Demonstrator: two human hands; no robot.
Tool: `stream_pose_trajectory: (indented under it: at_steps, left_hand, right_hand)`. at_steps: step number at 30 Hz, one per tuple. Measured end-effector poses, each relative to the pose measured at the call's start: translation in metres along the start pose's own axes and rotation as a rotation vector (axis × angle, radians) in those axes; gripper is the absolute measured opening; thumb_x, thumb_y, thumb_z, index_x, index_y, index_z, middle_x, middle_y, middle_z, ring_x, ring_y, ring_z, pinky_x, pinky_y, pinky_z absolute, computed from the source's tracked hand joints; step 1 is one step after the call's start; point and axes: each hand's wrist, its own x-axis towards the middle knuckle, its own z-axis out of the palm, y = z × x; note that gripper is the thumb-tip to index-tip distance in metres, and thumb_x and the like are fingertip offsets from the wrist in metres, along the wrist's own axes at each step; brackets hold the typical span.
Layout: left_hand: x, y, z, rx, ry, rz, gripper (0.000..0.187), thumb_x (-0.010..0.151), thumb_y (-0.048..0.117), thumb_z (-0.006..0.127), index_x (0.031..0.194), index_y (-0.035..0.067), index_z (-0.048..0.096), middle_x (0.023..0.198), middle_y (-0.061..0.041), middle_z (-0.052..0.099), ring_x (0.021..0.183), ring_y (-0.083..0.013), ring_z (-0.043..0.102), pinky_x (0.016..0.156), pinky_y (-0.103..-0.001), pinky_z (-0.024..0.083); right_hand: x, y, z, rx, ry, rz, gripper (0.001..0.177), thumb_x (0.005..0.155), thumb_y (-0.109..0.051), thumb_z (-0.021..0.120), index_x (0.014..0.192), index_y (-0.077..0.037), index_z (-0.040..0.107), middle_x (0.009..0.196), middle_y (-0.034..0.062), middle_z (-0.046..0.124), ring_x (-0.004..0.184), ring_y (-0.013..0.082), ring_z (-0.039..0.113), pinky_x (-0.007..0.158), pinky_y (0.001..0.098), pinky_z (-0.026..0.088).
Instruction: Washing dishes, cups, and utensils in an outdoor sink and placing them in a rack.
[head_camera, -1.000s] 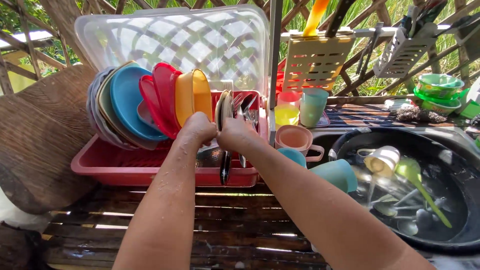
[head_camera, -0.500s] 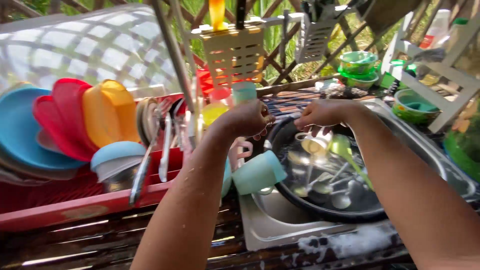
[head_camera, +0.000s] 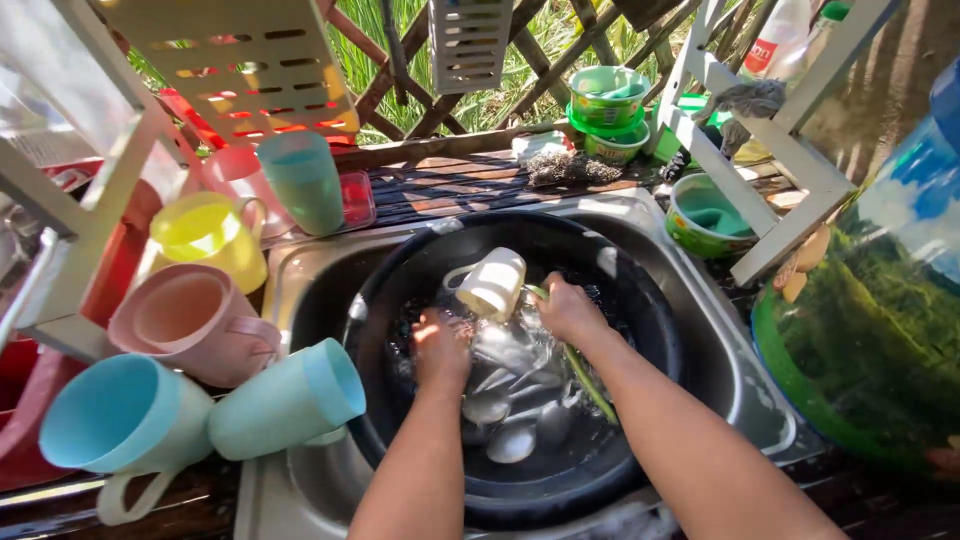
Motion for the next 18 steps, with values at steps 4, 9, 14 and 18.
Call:
stream_pose_trajectory:
  at_steps: [4, 9, 14, 18]
  left_hand:
    - [0.032, -0.016, 0.023, -0.512, -0.090, -0.244, 0.041, 0.080, 0.026, 0.078, 0.115, 0.004, 0.076, 0.102, -0.013, 0.080, 0.094, -0.0263, 0.075, 0.089, -0.038, 0.058]
    - [0.040, -0.014, 0.001, -1.196, -0.070, -0.009, 0.034, 0.104, 0.030, 0.064, 0.109, -0.004, 0.067, 0.092, -0.011, 0.076, 0.081, -0.0195, 0.065, 0.076, -0.034, 0.052]
    - [0.044, -0.043, 0.028, -0.336, 0.042, 0.036, 0.034, 0.089, 0.018, 0.072, 0.116, -0.001, 0.064, 0.099, -0.019, 0.072, 0.092, -0.0348, 0.068, 0.081, -0.041, 0.053]
    - [0.035, -0.048, 0.027, -0.693, -0.040, -0.004, 0.035, 0.092, 0.027, 0.069, 0.110, -0.002, 0.073, 0.103, -0.023, 0.080, 0.097, -0.0453, 0.073, 0.086, -0.050, 0.057]
  right_hand:
    - [0.011, 0.002, -0.020, 0.541, -0.023, 0.216, 0.052, 0.091, -0.045, 0.071, 0.121, -0.002, 0.067, 0.117, 0.0303, 0.067, 0.109, 0.0518, 0.060, 0.091, 0.0594, 0.050]
    - [0.048, 0.028, 0.048, 0.285, 0.398, 0.026, 0.045, 0.080, -0.026, 0.080, 0.110, 0.003, 0.066, 0.090, 0.0301, 0.073, 0.083, 0.0433, 0.070, 0.072, 0.0505, 0.056]
    - [0.038, 0.019, 0.032, 0.615, 0.173, 0.161, 0.033, 0.090, -0.021, 0.066, 0.117, -0.002, 0.067, 0.093, 0.0271, 0.075, 0.069, 0.0388, 0.070, 0.060, 0.0503, 0.055]
    - [0.065, 0.053, 0.078, 0.305, 0.428, 0.009, 0.047, 0.085, -0.030, 0.073, 0.119, 0.002, 0.065, 0.082, 0.0274, 0.076, 0.061, 0.0367, 0.069, 0.054, 0.0484, 0.054]
